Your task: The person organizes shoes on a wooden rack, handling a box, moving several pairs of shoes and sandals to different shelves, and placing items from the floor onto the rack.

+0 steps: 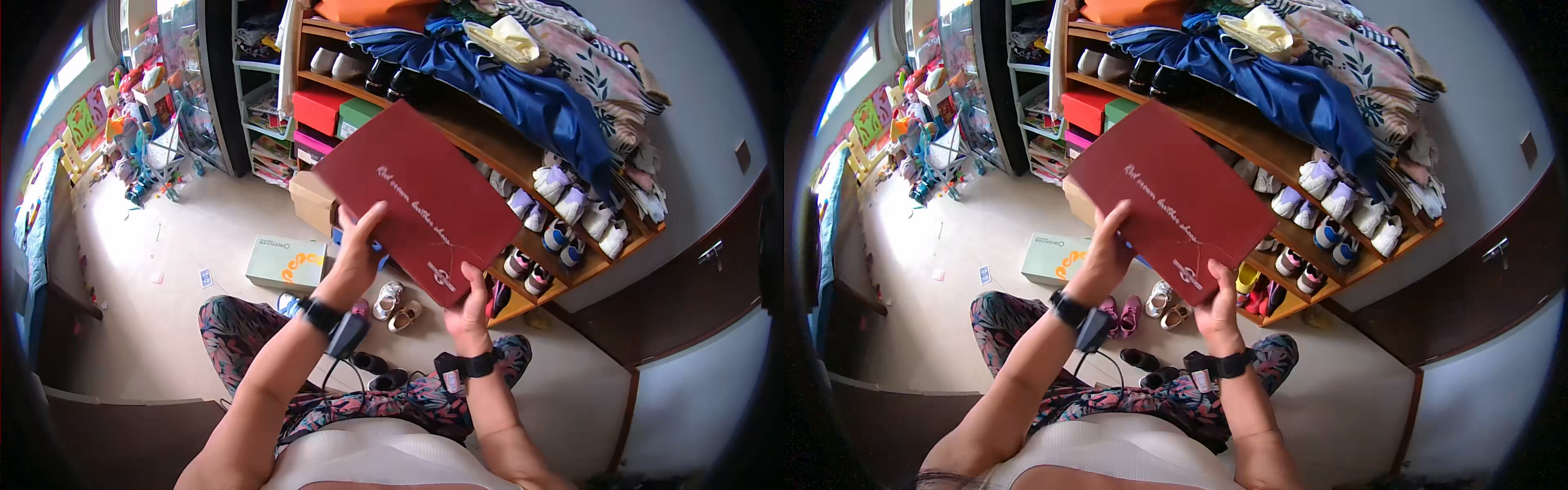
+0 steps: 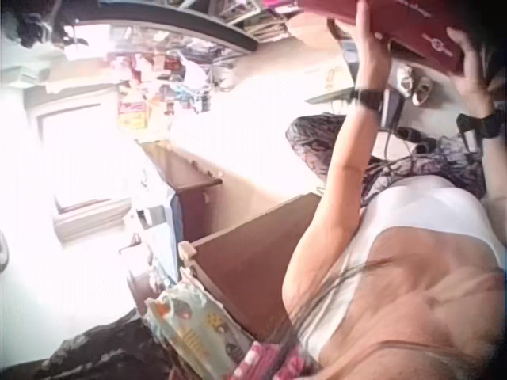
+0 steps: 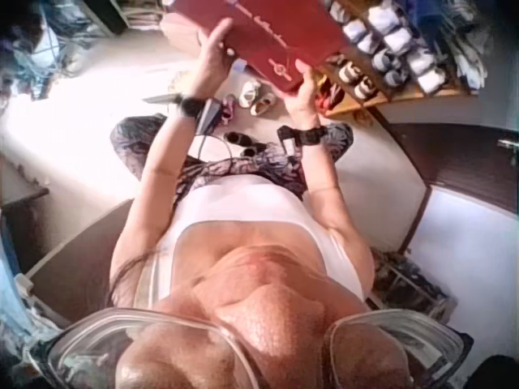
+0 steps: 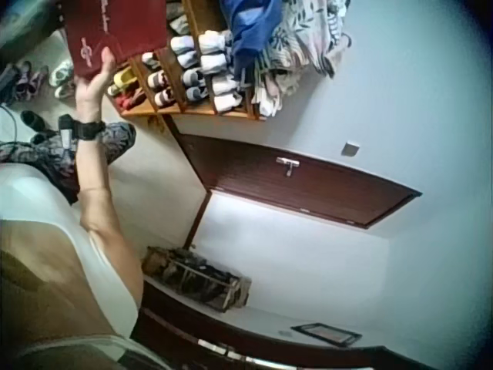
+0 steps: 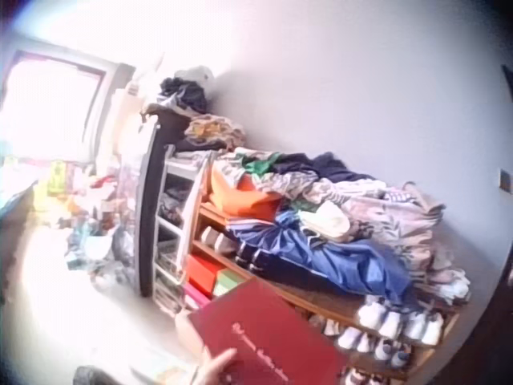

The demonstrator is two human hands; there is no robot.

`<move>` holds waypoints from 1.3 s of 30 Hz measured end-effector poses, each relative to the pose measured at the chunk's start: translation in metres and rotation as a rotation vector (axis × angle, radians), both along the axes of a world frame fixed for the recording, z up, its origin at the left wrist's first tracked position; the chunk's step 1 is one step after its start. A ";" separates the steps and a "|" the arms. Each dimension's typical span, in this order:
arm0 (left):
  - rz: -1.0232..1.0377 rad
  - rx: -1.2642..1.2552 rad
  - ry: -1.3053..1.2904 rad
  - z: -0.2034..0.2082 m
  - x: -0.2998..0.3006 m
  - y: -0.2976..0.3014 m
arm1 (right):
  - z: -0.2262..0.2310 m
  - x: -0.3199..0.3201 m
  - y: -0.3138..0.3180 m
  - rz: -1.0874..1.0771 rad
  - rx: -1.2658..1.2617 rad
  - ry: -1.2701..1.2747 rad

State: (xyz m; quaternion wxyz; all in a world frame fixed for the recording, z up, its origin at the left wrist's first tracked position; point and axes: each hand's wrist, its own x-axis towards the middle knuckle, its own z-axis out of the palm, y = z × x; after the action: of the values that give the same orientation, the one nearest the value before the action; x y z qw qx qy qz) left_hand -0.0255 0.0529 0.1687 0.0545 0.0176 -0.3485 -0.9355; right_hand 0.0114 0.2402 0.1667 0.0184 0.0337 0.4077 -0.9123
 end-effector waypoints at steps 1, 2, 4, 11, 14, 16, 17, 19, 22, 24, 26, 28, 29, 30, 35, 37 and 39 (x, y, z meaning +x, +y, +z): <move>0.055 -0.032 -0.041 0.017 -0.007 0.005 | -0.002 -0.001 -0.005 -0.064 0.010 0.023; 0.017 -0.057 -0.043 0.021 -0.022 0.004 | 0.002 -0.002 -0.006 -0.048 0.028 0.052; -0.034 -0.121 -0.043 0.031 -0.046 0.002 | 0.013 -0.001 -0.002 0.049 0.032 0.074; -0.329 -0.241 -0.085 0.068 -0.088 -0.027 | 0.036 -0.013 0.019 0.277 -0.064 -0.010; -0.304 -0.295 -0.046 0.066 -0.100 -0.033 | 0.026 -0.014 0.016 0.356 -0.009 -0.012; -0.376 -0.336 -0.076 0.062 -0.124 -0.052 | 0.022 -0.014 0.004 0.418 -0.040 -0.006; -0.376 -0.343 -0.079 0.058 -0.138 -0.053 | 0.021 -0.014 0.002 0.418 -0.048 -0.006; -0.388 -0.399 -0.038 0.063 -0.147 -0.056 | 0.025 -0.017 -0.009 0.344 -0.072 0.008; -0.474 -0.433 0.117 0.085 -0.156 -0.044 | 0.043 -0.019 -0.015 0.258 -0.072 0.014; -0.470 -0.470 0.235 0.097 -0.171 -0.033 | 0.054 -0.024 -0.022 0.194 -0.082 0.035; -0.646 -0.362 0.023 0.099 -0.209 -0.022 | 0.065 -0.040 -0.026 0.205 -0.104 0.065; -0.587 -0.413 -0.034 0.121 -0.199 -0.010 | 0.075 -0.068 -0.025 0.181 -0.065 0.131; -0.520 -0.473 -0.087 0.129 -0.194 -0.008 | 0.078 -0.087 -0.024 0.211 -0.089 0.110; -0.580 -0.353 0.017 0.114 -0.207 -0.019 | 0.083 -0.103 -0.030 0.286 -0.078 0.099; -0.449 -0.331 -0.044 0.077 -0.195 -0.043 | 0.068 -0.204 -0.017 0.427 0.100 0.045; -0.190 -0.536 -0.130 0.074 -0.181 -0.042 | 0.059 -0.231 -0.013 0.362 0.157 0.021; -0.098 -0.649 -0.022 0.052 -0.179 -0.052 | 0.054 -0.222 -0.011 0.279 0.176 0.006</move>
State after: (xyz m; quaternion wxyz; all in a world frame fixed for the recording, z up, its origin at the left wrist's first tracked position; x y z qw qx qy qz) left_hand -0.2047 0.0007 0.2207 0.0086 -0.0074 -0.6296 -0.7769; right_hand -0.2110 0.2292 0.2206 0.1405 -0.0245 0.4868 -0.8618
